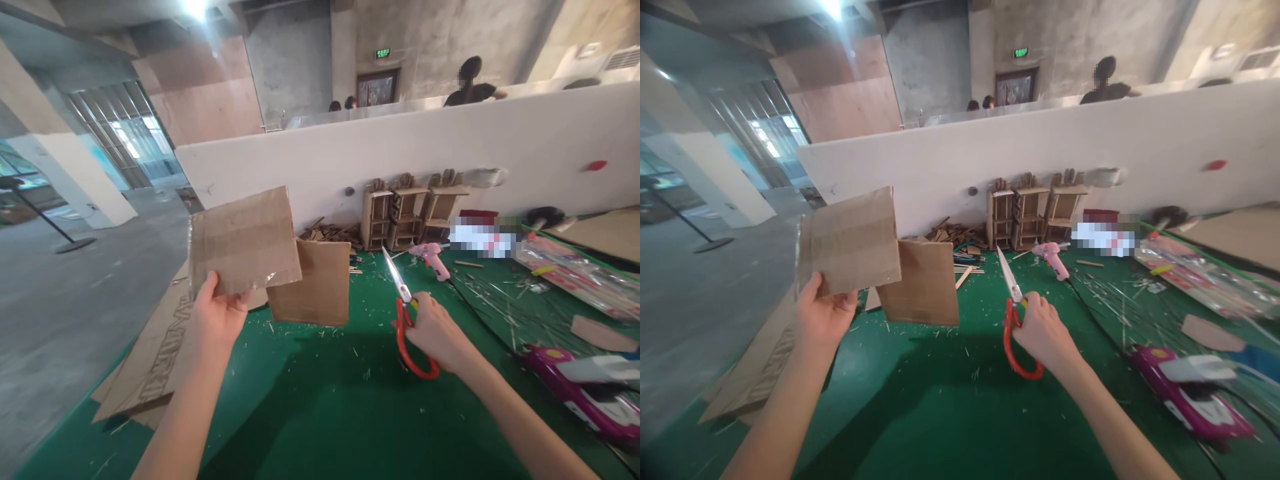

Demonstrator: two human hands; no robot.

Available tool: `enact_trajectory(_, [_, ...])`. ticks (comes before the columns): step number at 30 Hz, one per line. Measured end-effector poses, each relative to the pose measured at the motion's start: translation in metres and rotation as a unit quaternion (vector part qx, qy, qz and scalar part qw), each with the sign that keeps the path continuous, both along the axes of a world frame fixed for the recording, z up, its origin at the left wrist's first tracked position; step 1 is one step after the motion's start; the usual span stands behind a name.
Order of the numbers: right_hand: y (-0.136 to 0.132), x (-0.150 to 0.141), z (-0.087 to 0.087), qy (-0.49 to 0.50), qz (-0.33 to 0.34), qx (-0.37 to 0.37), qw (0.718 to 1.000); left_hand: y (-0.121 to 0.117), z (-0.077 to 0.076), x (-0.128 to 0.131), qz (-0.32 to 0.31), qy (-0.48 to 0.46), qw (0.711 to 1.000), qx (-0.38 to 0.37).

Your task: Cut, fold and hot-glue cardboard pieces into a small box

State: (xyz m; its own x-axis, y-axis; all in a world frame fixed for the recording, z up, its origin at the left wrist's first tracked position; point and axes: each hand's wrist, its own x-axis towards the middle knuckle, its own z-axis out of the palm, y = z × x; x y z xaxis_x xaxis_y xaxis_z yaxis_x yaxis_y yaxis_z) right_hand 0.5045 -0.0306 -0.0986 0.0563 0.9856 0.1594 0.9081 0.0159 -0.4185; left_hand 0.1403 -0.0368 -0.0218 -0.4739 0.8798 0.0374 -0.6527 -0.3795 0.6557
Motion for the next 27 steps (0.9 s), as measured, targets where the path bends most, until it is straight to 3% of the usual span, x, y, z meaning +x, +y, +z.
enact_trajectory(3, [0.002,0.007,0.006,-0.052,0.005,0.039,0.998,-0.001,0.007,0.004,0.041,-0.004,0.999,-0.012])
enact_trajectory(5, [-0.007,0.0,0.022,-0.034,0.066,0.091,0.993,-0.002,0.01,0.012,0.057,0.0,0.998,-0.042])
enact_trajectory(7, [-0.019,-0.018,0.041,0.053,0.208,0.064,0.974,-0.004,0.012,0.024,0.051,0.005,0.997,-0.06])
enact_trajectory(10, [-0.029,-0.058,0.054,0.22,0.318,0.002,0.922,-0.006,0.015,0.041,0.015,-0.01,0.998,-0.065])
enact_trajectory(13, [-0.024,-0.09,0.043,0.386,0.276,-0.005,0.88,-0.002,0.019,0.048,-0.034,-0.045,0.997,-0.047])
enact_trajectory(16, [-0.02,-0.097,0.024,0.394,0.276,-0.031,0.876,0.013,0.028,0.035,-0.004,-0.06,0.998,-0.013])
enact_trajectory(19, [-0.024,-0.083,0.015,0.376,0.273,-0.03,0.885,0.029,0.035,0.011,0.082,-0.033,0.996,-0.017])
enact_trajectory(22, [-0.026,-0.063,0.014,0.394,0.221,0.015,0.892,0.038,0.032,-0.005,0.135,0.025,0.99,-0.025])
enact_trajectory(27, [-0.012,-0.043,0.004,0.469,0.157,0.043,0.868,0.048,0.011,-0.005,0.104,0.031,0.991,-0.081])
